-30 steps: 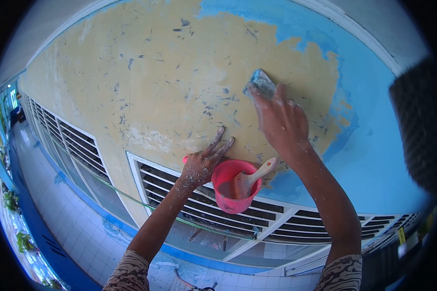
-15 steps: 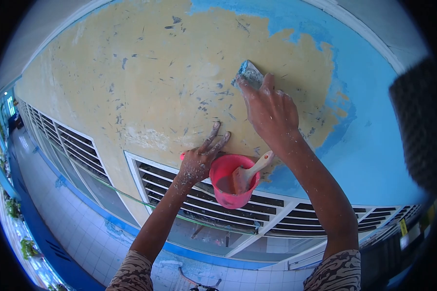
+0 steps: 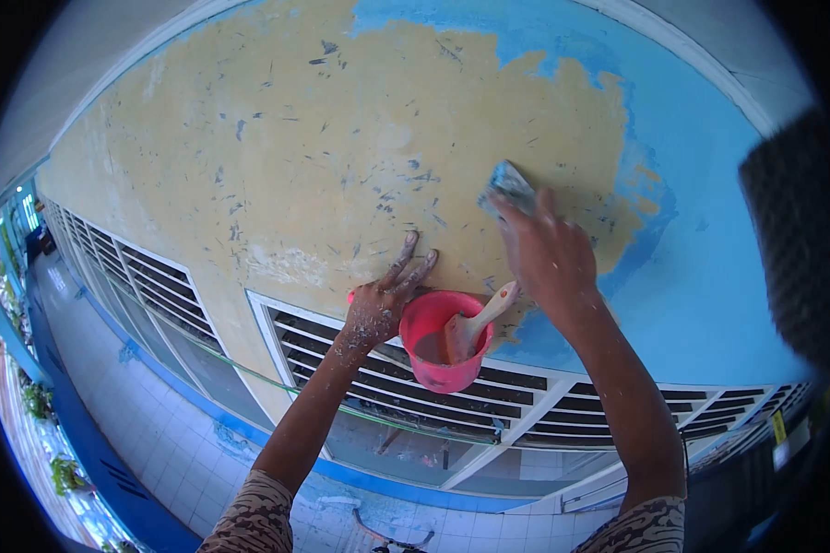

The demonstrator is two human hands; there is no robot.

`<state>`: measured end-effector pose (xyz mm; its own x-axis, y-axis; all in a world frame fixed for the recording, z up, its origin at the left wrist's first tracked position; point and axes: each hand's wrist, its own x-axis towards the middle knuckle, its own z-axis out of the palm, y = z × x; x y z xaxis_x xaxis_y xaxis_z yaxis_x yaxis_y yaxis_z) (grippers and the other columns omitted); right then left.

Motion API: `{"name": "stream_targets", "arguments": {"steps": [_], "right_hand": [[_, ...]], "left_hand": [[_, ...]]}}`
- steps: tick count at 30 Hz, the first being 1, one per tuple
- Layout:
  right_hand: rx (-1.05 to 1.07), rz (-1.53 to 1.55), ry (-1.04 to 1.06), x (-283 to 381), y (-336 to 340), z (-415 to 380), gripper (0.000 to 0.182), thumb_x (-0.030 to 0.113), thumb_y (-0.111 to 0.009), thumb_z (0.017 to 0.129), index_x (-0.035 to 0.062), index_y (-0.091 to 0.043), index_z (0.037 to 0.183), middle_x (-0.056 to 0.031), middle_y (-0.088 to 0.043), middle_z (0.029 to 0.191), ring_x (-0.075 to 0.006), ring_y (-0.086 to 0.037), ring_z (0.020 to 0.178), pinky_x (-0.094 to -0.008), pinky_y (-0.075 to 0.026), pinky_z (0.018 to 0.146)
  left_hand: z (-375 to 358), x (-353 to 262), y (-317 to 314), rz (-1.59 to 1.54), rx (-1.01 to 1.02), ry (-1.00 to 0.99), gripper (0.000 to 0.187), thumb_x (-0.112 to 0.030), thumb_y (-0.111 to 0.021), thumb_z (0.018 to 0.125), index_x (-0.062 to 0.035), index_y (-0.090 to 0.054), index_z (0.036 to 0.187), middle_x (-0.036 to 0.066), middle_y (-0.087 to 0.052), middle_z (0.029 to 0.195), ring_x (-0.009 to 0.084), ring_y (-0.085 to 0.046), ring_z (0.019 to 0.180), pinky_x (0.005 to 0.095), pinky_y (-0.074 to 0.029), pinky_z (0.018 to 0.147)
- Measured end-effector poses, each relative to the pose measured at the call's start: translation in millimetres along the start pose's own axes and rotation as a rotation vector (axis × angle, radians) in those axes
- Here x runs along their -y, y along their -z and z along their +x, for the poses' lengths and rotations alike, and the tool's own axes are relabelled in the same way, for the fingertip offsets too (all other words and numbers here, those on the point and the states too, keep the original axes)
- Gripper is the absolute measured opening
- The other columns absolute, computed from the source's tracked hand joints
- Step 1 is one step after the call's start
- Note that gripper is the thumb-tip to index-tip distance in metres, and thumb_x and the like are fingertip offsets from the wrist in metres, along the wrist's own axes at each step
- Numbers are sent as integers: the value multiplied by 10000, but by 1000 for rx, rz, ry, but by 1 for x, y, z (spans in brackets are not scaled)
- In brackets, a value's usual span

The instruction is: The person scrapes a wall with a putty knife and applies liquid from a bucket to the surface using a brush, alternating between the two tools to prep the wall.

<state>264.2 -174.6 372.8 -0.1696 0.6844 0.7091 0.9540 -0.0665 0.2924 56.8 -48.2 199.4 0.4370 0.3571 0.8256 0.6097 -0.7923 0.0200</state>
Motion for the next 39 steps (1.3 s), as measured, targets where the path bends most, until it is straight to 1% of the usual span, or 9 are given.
{"name": "stream_targets", "arguments": {"steps": [9,10,11,13,17,18,29,31,39], "right_hand": [[-118,861,-792,-78,-61,-263,499,230,-676,995,-56,-597,1396,-244,-671,1313,-279,-655,1191,-405,-477,1051],[-231,1103,-808,-66,-89,-300,528,259,-698,978,-33,-600,1407,-232,-694,1224,-253,-662,1141,-375,-515,991],[104,1129,-1189,-38,-56,-309,602,252,-722,947,-23,-555,1455,-185,-708,1115,-196,-678,992,-313,-559,830],[30,1104,-1033,-20,-130,-402,787,180,-758,875,14,-413,1563,-59,-657,844,-116,-540,507,-288,-424,394],[492,1358,-1546,45,-125,-467,227,118,-803,838,-46,-683,939,-91,-645,747,-196,-577,444,-354,-480,375],[457,1514,-1615,56,-131,-488,233,120,-798,842,-29,-683,980,-106,-650,742,-217,-592,460,-378,-500,397],[541,1722,-1872,87,-140,-525,530,587,-614,981,60,-643,1037,-92,-647,758,-193,-598,519,-334,-439,401],[531,1706,-1898,88,-140,-527,541,597,-622,976,59,-647,1026,-93,-652,759,-184,-597,517,-319,-423,384],[610,1511,-1863,104,-135,-526,361,375,-830,859,55,-689,949,-96,-648,688,-161,-556,444,-295,-379,355]], "left_hand": [[-2,3,-3,-84,4,-37,791,-230,-677,881,-252,-358,1605,137,-306,1677,402,-734,972,476,-626,756],[-2,3,-4,-66,19,-22,781,-221,-668,886,-251,-362,1604,135,-309,1676,397,-734,976,477,-626,753],[-3,3,-4,-48,37,-9,771,-212,-659,891,-251,-366,1602,134,-311,1675,392,-735,980,477,-627,750],[-2,1,-1,-118,-30,-52,760,-204,-648,897,-254,-369,1602,135,-311,1676,388,-735,987,482,-625,744],[0,0,-2,-23,5,-60,754,-217,-656,902,-258,-374,1600,150,-308,1675,383,-741,969,476,-623,723],[1,-1,-1,-19,33,-25,752,-216,-657,903,-257,-376,1599,153,-305,1676,390,-742,945,474,-623,710],[3,-10,8,-36,80,12,815,-169,-697,842,-237,-397,1596,168,-262,1690,416,-730,789,486,-601,677],[4,-11,12,48,132,30,927,-376,-787,806,-267,-349,1616,158,-236,1702,410,-747,816,483,-614,666],[-34,-5,-1,49,121,-26,922,-338,-816,763,-255,-411,1587,213,-247,1685,374,-746,779,451,-616,663]]}}
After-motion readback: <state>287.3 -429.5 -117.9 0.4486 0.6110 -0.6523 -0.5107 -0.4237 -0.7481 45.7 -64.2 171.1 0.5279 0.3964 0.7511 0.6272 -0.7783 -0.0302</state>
